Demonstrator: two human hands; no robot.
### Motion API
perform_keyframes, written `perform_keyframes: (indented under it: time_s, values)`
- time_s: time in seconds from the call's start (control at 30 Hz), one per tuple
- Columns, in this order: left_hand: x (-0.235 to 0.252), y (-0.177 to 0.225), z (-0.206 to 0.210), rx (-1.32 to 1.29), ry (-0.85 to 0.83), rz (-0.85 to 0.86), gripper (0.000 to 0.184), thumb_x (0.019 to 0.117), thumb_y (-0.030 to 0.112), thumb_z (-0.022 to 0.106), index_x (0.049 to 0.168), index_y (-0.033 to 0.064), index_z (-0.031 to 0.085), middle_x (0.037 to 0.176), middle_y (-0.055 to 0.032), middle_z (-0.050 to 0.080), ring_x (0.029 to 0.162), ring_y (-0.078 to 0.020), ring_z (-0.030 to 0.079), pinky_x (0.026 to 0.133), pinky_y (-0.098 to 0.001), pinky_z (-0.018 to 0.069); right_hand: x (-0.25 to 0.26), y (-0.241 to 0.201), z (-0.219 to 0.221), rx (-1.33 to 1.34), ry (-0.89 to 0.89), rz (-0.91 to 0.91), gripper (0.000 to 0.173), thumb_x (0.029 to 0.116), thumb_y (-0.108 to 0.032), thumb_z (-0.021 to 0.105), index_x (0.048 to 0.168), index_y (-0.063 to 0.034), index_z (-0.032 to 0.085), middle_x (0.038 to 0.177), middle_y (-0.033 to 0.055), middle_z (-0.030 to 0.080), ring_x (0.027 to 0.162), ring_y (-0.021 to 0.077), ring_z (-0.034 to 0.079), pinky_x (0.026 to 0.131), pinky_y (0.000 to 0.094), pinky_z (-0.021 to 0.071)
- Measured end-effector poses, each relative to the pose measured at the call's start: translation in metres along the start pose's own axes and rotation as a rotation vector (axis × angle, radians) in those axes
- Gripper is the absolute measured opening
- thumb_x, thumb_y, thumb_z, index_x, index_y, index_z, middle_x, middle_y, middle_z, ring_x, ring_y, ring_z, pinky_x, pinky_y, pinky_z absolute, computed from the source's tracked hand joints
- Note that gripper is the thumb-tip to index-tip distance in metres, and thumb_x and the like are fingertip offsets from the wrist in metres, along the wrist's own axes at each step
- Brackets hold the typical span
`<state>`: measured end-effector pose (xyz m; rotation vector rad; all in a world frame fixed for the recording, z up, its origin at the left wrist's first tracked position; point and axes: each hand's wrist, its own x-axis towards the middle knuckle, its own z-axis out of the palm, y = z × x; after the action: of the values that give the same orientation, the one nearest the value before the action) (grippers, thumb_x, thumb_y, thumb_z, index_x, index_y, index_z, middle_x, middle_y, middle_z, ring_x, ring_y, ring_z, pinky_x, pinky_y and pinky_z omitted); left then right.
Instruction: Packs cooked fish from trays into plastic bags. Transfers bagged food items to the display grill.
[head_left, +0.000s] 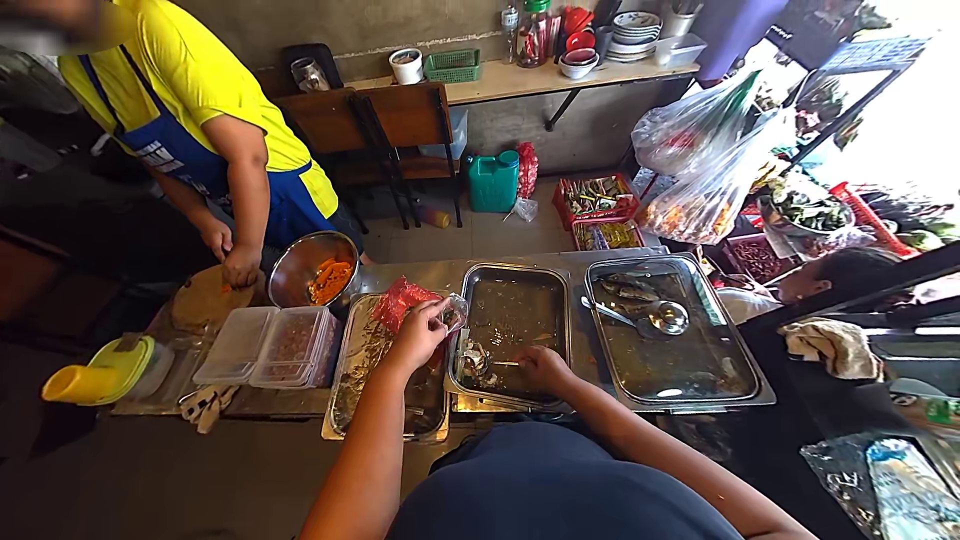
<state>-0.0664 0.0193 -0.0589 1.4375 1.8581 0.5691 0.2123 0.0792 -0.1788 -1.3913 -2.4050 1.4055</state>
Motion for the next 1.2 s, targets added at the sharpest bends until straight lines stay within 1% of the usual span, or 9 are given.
perform_keyframes:
  time_s: [0.17,0.37,0.5,0.63,0.7,0.77,0.87,1.03,1.2]
  values:
    - [0.002,-0.003,-0.003,0.005,0.012,-0.007,0.055,0.0987,0.007,0.059,0.153,0.0105,0.048,0.153,-0.0131,0.048,0.111,-0.0190,0.064,0.095,-0.0314,0.0530,-0.006,0.003,-0.014,0.041,0.037,-0.007,0.026,0.1041,-0.010,0.053,0.121,-0.0031,0.072,0.120,0.0181,0.070,0.113,0.0292,0.066,0.103,0.0474,0.0494]
    - [0.005,0.004,0.001,0.036,-0.017,0.000,0.057,0.0983,0.008,0.059,0.154,0.0127,0.047,0.155,-0.0118,0.046,0.112,-0.0181,0.064,0.098,-0.0308,0.0519,-0.033,-0.001,-0.050,0.047,0.154,0.068,0.026,0.1048,-0.013,0.054,0.121,-0.0072,0.073,0.122,0.0139,0.070,0.116,0.0266,0.066,0.104,0.0487,0.0496]
    - [0.008,0.012,0.004,0.026,-0.049,0.013,0.060,0.0975,0.005,0.059,0.155,0.0103,0.044,0.156,-0.0142,0.044,0.113,-0.0198,0.064,0.097,-0.0311,0.0522,-0.051,-0.019,-0.078,-0.018,0.257,0.086,0.024,0.1050,-0.015,0.055,0.118,-0.0104,0.074,0.119,0.0114,0.071,0.110,0.0259,0.067,0.100,0.0497,0.0509]
    - [0.011,0.015,0.006,0.046,-0.063,0.015,0.060,0.0975,0.006,0.060,0.155,0.0084,0.043,0.156,-0.0158,0.043,0.118,-0.0234,0.062,0.099,-0.0337,0.0516,-0.058,-0.050,-0.092,-0.049,0.340,0.077,0.025,0.1057,-0.016,0.054,0.119,-0.0113,0.074,0.120,0.0105,0.071,0.110,0.0250,0.068,0.099,0.0485,0.0514]
    - [0.012,0.017,0.007,0.063,-0.046,0.012,0.060,0.0968,0.006,0.060,0.155,0.0073,0.044,0.156,-0.0157,0.043,0.123,-0.0241,0.060,0.102,-0.0345,0.0498,-0.057,-0.066,-0.092,-0.075,0.367,0.067,0.025,0.1061,-0.017,0.054,0.120,-0.0111,0.074,0.121,0.0104,0.071,0.111,0.0249,0.068,0.100,0.0471,0.0517]
    - [0.013,0.020,0.007,0.066,-0.024,0.004,0.061,0.0961,0.008,0.063,0.154,0.0063,0.044,0.156,-0.0167,0.043,0.126,-0.0248,0.058,0.104,-0.0348,0.0491,-0.053,-0.079,-0.086,-0.103,0.385,0.059,0.026,0.1061,-0.017,0.053,0.121,-0.0116,0.074,0.122,0.0101,0.071,0.115,0.0252,0.066,0.102,0.0480,0.0500]
    - [0.013,0.021,0.007,0.083,0.004,-0.007,0.063,0.0959,0.010,0.066,0.155,0.0040,0.043,0.156,-0.0181,0.043,0.131,-0.0260,0.056,0.106,-0.0350,0.0480,-0.047,-0.091,-0.073,-0.122,0.401,0.055,0.028,0.1068,-0.019,0.051,0.122,-0.0131,0.073,0.123,0.0098,0.071,0.116,0.0262,0.066,0.101,0.0494,0.0504]
    - [0.012,0.023,0.006,0.062,0.061,-0.068,0.065,0.0958,0.010,0.065,0.156,0.0034,0.040,0.156,-0.0187,0.042,0.122,-0.0263,0.061,0.101,-0.0354,0.0522,-0.040,-0.105,-0.051,-0.149,0.371,0.079,0.030,0.1084,-0.022,0.048,0.126,-0.0152,0.071,0.126,0.0080,0.069,0.115,0.0257,0.067,0.099,0.0476,0.0519]
    - [0.012,0.017,0.005,0.038,0.096,-0.088,0.066,0.0950,0.009,0.066,0.155,0.0020,0.040,0.156,-0.0193,0.042,0.125,-0.0267,0.060,0.103,-0.0358,0.0512,-0.035,-0.117,-0.037,-0.218,0.354,0.007,0.032,0.1091,-0.023,0.045,0.127,-0.0144,0.071,0.125,0.0095,0.069,0.111,0.0274,0.068,0.096,0.0470,0.0529]
